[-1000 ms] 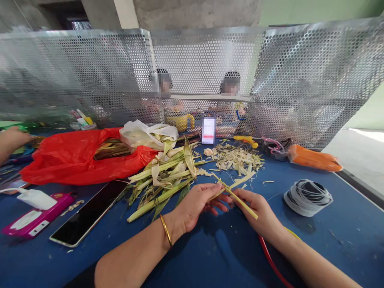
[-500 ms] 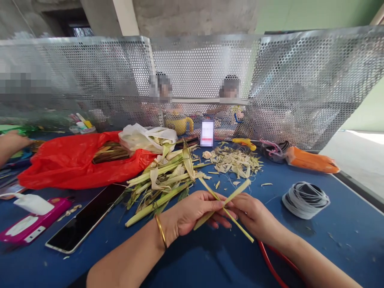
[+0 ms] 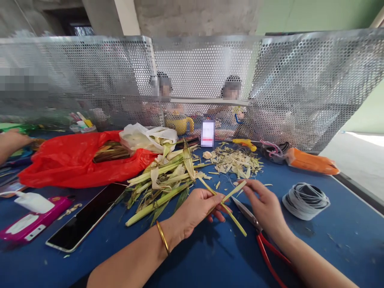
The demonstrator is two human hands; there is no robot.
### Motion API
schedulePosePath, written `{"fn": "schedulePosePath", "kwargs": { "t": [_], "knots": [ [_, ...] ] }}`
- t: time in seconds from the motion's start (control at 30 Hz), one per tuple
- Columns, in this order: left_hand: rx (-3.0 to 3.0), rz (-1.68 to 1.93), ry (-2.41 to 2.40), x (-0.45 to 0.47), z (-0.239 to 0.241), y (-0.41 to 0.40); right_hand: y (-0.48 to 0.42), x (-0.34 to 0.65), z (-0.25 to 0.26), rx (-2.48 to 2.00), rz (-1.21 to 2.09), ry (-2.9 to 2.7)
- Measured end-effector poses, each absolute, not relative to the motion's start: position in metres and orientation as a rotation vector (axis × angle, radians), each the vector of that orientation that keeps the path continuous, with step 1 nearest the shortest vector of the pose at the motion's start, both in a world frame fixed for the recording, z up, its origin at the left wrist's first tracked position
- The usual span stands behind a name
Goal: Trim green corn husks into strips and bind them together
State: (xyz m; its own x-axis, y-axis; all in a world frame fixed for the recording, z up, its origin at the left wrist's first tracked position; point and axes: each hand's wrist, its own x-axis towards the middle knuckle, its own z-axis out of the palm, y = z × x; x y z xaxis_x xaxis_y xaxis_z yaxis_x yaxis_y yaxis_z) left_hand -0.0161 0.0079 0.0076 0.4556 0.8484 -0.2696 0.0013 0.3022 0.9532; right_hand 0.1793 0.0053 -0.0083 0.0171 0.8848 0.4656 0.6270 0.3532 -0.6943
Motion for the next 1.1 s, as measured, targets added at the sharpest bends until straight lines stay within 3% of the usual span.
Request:
{"fn": "schedulePosePath", "kwargs": {
  "t": [0.1, 0.2, 0.43, 0.63, 0.87, 1.1],
  "knots": [
    [1.279, 0.678, 1.036, -0.011, 0.008, 0.003, -0.002, 0.180, 0.003, -1.353, 0.053, -1.559],
    [1.489, 0.651, 1.080, -0.007, 0.007, -0.005, -0.015, 0.172, 0.010, -1.236, -0.038, -1.849],
    [1.868, 0.551, 1.163, -0.004, 0.007, -0.021, -0.031, 0.154, 0.009, -1.135, 0.459, -2.007],
    [1.547, 0.635, 1.236, -0.002, 0.004, -0.014, -0.035, 0.156, 0.009, -1.150, 0.222, -1.957],
    [0.848, 0.720, 0.818, 0.001, 0.004, -0.008, -0.037, 0.152, 0.008, -1.076, -0.272, -2.133],
    [0.643, 0.817, 0.665, -0.004, 0.009, -0.007, -0.036, 0.151, 0.007, -1.087, -0.345, -2.163]
  ]
}}
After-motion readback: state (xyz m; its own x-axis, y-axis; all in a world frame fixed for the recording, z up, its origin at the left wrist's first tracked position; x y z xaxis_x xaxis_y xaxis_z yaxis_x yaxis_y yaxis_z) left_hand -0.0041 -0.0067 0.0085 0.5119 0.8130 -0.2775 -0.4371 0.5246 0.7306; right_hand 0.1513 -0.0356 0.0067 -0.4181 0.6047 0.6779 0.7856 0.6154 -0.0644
